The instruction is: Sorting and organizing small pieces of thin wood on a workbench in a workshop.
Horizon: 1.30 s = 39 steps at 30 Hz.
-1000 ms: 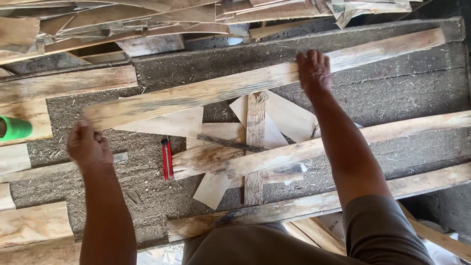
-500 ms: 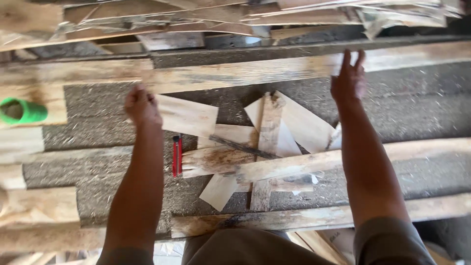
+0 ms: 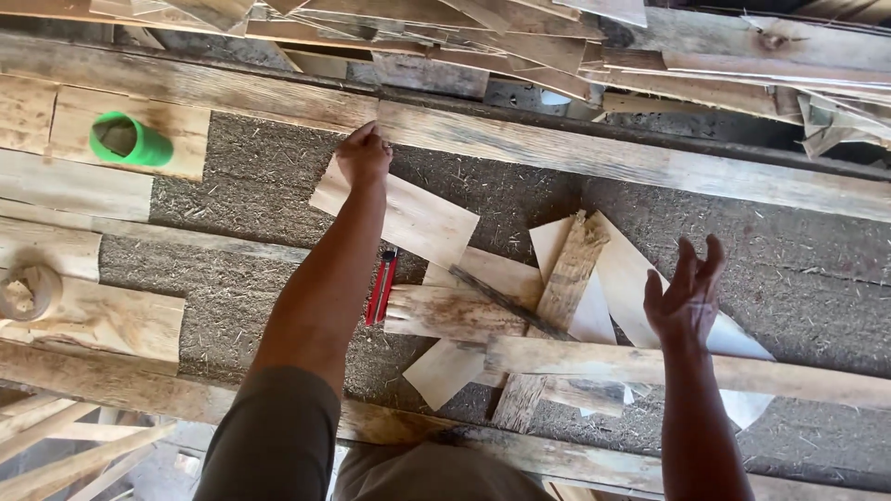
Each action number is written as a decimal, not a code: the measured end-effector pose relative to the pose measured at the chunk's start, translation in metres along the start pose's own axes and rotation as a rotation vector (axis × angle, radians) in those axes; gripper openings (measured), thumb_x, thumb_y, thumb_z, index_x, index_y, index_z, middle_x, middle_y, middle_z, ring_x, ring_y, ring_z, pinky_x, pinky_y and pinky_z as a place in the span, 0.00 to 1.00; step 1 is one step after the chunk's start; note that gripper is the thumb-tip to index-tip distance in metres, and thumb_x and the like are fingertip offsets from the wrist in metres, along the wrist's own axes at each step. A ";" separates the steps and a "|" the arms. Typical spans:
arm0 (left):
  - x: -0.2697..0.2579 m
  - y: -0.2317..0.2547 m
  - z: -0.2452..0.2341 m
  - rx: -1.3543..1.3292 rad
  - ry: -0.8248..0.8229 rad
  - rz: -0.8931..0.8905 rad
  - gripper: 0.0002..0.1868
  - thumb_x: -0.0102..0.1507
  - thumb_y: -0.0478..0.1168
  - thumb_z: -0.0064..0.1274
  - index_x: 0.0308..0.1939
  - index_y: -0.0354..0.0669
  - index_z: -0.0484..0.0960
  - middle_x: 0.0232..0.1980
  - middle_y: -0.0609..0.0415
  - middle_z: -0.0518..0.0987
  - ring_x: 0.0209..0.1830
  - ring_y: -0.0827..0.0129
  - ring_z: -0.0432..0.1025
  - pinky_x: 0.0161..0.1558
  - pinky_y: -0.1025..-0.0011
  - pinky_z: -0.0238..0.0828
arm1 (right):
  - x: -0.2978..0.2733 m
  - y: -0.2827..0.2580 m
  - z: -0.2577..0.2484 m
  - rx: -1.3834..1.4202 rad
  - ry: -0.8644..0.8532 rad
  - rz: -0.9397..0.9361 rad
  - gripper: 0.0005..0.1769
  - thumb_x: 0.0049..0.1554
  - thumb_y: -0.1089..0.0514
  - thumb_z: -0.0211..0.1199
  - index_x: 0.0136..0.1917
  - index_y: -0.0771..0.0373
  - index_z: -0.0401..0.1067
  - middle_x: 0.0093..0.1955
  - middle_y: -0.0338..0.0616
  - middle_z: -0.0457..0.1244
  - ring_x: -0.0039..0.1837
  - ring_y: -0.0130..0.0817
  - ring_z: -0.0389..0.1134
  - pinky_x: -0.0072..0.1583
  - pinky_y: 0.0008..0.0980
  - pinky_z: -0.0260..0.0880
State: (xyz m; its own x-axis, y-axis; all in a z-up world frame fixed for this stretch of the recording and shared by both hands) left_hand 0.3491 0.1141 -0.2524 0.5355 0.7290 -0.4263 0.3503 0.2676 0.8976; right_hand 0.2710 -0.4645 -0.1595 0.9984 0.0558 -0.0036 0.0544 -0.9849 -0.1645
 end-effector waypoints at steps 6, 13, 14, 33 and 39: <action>0.017 -0.007 0.011 0.360 0.017 0.019 0.11 0.67 0.41 0.55 0.52 0.51 0.87 0.47 0.55 0.88 0.32 0.74 0.80 0.27 0.80 0.78 | -0.025 -0.020 -0.005 0.057 -0.007 -0.038 0.39 0.55 0.54 0.71 0.76 0.64 0.62 0.82 0.56 0.43 0.68 0.49 0.64 0.54 0.46 0.79; 0.036 -0.024 0.015 0.608 0.011 0.316 0.13 0.69 0.41 0.54 0.56 0.46 0.86 0.54 0.49 0.85 0.47 0.66 0.83 0.48 0.73 0.80 | -0.042 -0.032 0.009 0.084 -0.024 -0.043 0.38 0.52 0.56 0.71 0.73 0.65 0.64 0.81 0.58 0.44 0.67 0.53 0.65 0.53 0.46 0.79; 0.035 -0.026 0.015 0.629 0.009 0.348 0.14 0.69 0.41 0.54 0.57 0.46 0.85 0.55 0.48 0.85 0.49 0.64 0.82 0.51 0.71 0.80 | -0.044 -0.033 0.012 0.102 -0.031 -0.045 0.37 0.52 0.57 0.71 0.73 0.66 0.65 0.81 0.58 0.45 0.65 0.51 0.66 0.53 0.46 0.79; 0.006 -0.021 0.033 1.226 -0.194 0.448 0.33 0.70 0.26 0.39 0.80 0.42 0.53 0.58 0.39 0.79 0.39 0.64 0.79 0.36 0.69 0.81 | -0.071 -0.045 0.018 0.175 -0.095 0.046 0.37 0.53 0.57 0.71 0.73 0.65 0.65 0.81 0.57 0.46 0.58 0.42 0.68 0.53 0.43 0.78; 0.012 -0.026 0.029 1.201 -0.177 0.544 0.36 0.68 0.27 0.45 0.80 0.46 0.54 0.58 0.39 0.79 0.44 0.60 0.79 0.42 0.66 0.82 | -0.061 -0.038 0.023 0.106 0.009 -0.048 0.35 0.53 0.56 0.70 0.72 0.67 0.65 0.80 0.60 0.49 0.69 0.49 0.64 0.63 0.47 0.73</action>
Point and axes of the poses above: each hand's wrist, its own x-axis towards the middle knuckle, its own z-axis out of the palm, y = z × x, the point moved 6 cm from there along x, towards the middle knuckle
